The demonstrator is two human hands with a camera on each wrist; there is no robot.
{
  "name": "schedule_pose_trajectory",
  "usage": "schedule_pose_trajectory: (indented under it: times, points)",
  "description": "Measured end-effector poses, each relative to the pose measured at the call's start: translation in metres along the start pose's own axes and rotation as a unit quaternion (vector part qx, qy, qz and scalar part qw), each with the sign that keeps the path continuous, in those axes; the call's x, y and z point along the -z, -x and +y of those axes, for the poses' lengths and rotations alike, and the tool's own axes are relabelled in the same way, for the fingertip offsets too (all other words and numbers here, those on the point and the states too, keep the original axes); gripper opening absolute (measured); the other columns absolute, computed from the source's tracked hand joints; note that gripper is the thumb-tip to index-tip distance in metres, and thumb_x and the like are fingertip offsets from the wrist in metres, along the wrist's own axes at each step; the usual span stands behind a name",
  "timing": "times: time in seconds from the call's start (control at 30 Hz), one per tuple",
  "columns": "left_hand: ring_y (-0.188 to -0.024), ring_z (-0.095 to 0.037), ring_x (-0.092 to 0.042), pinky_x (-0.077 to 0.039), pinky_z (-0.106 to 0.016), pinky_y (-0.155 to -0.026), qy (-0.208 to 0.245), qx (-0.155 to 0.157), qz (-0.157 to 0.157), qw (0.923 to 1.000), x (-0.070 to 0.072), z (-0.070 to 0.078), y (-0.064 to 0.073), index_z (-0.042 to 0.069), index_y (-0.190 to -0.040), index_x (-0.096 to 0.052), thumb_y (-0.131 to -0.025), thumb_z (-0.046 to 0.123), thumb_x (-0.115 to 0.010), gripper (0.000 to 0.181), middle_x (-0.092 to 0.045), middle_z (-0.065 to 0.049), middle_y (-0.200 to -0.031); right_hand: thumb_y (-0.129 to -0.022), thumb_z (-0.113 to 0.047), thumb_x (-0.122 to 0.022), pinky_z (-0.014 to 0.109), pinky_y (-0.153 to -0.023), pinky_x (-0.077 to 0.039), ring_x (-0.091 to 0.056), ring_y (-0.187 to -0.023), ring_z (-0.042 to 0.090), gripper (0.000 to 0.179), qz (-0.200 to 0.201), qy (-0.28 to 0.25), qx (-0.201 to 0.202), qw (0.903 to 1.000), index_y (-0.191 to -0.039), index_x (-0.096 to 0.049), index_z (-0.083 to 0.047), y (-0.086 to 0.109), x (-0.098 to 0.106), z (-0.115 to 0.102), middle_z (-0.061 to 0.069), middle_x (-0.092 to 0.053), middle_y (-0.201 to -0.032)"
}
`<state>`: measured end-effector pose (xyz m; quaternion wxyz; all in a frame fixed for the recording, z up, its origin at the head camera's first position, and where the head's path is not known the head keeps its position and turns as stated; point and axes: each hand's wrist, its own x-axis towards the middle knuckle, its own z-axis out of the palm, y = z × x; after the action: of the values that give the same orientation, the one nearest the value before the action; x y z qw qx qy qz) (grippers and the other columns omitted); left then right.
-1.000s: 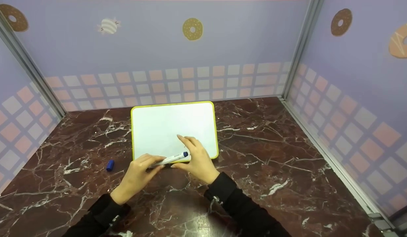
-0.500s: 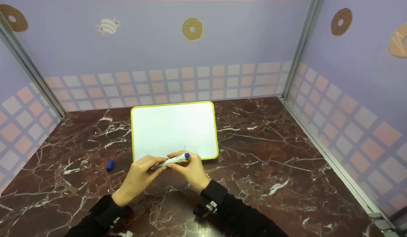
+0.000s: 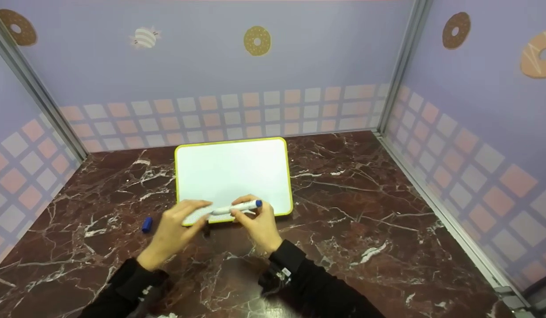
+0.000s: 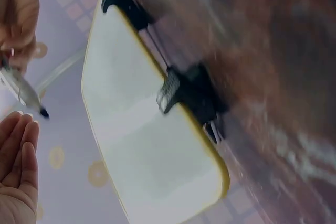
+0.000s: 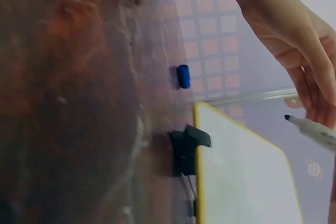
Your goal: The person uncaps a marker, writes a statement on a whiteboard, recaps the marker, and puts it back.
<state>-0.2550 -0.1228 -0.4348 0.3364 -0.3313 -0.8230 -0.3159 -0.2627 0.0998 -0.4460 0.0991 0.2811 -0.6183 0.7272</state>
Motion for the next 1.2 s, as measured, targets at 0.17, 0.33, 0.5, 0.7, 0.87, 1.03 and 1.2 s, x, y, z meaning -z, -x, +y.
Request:
schedule_pose_trajectory:
  times: [0.17,0.33,0.5,0.7,0.87,1.03,1.2]
  points:
    - [-0.107,-0.029,-0.067,-0.057,-0.04,-0.098,-0.019,0.048,0.018,0.9985,0.018,-0.026,-0.012,0.0,-0.115,-0.069,-0.088,0.006,-0.071,0.027,-0.072,-0.016,-0.113,-0.093,0.003,-0.063,0.025,-0.066,-0.06,-0.065,-0.072,0.011,0.018,0.029,-0.013,0.054,0.998,-0.095,-0.053,0.019,-0.015,0.0,-0.001,0.001,-0.064,-0.085]
    - [-0.125,-0.04,-0.055,-0.046,-0.05,-0.11,-0.039,0.162,0.015,0.9859,0.031,-0.055,-0.022,-0.002,-0.134,-0.057,-0.089,0.003,-0.07,0.047,-0.057,-0.024,-0.134,-0.092,0.007,-0.06,0.023,-0.063,-0.058,-0.063,-0.071,0.01,0.012,0.03,0.016,0.117,0.9926,-0.093,-0.053,0.017,-0.031,-0.004,0.005,0.014,-0.061,-0.084]
    - [-0.14,-0.05,-0.034,-0.031,-0.062,-0.117,-0.022,0.308,-0.106,0.9453,0.038,-0.073,-0.019,0.0,-0.157,-0.02,-0.097,0.012,-0.061,0.073,-0.029,-0.032,-0.155,-0.091,0.011,-0.059,0.023,-0.063,-0.059,-0.065,-0.071,0.012,0.009,0.041,0.068,0.139,0.9872,-0.099,-0.063,0.013,-0.046,-0.014,0.014,0.029,-0.064,-0.085]
    - [-0.121,-0.045,-0.059,-0.049,-0.056,-0.103,0.075,0.365,-0.171,0.9121,0.037,-0.086,-0.013,0.001,-0.158,-0.012,-0.102,0.007,-0.052,0.07,-0.045,-0.034,-0.144,-0.088,0.013,-0.064,0.022,-0.067,-0.061,-0.07,-0.073,0.013,0.01,0.066,0.093,0.12,0.9862,-0.097,-0.068,0.013,-0.064,-0.03,0.03,0.029,-0.067,-0.094]
    - [-0.102,-0.039,-0.069,-0.062,-0.041,-0.077,0.103,0.367,-0.152,0.9119,0.033,-0.089,-0.011,0.0,-0.156,-0.021,-0.099,-0.002,-0.053,0.066,-0.059,-0.034,-0.129,-0.085,0.01,-0.07,0.021,-0.064,-0.06,-0.07,-0.069,0.014,0.007,0.071,0.095,0.092,0.9886,-0.09,-0.068,0.014,-0.075,-0.048,0.032,0.028,-0.068,-0.087]
    - [-0.106,-0.042,-0.067,-0.063,-0.044,-0.084,0.122,0.382,-0.137,0.9056,0.029,-0.092,-0.01,0.0,-0.156,-0.025,-0.099,-0.004,-0.053,0.064,-0.061,-0.032,-0.123,-0.087,0.007,-0.07,0.022,-0.064,-0.06,-0.071,-0.069,0.024,0.006,0.059,0.12,0.09,0.987,-0.089,-0.068,0.012,-0.081,-0.062,0.024,0.025,-0.068,-0.083]
    - [-0.108,-0.043,-0.067,-0.062,-0.046,-0.085,0.138,0.392,-0.133,0.8999,0.028,-0.094,-0.009,-0.001,-0.155,-0.025,-0.099,-0.003,-0.053,0.063,-0.061,-0.032,-0.124,-0.086,0.006,-0.07,0.024,-0.066,-0.061,-0.072,-0.074,0.03,0.009,0.05,0.145,0.098,0.9833,-0.091,-0.068,0.013,-0.083,-0.066,0.023,0.025,-0.069,-0.086]
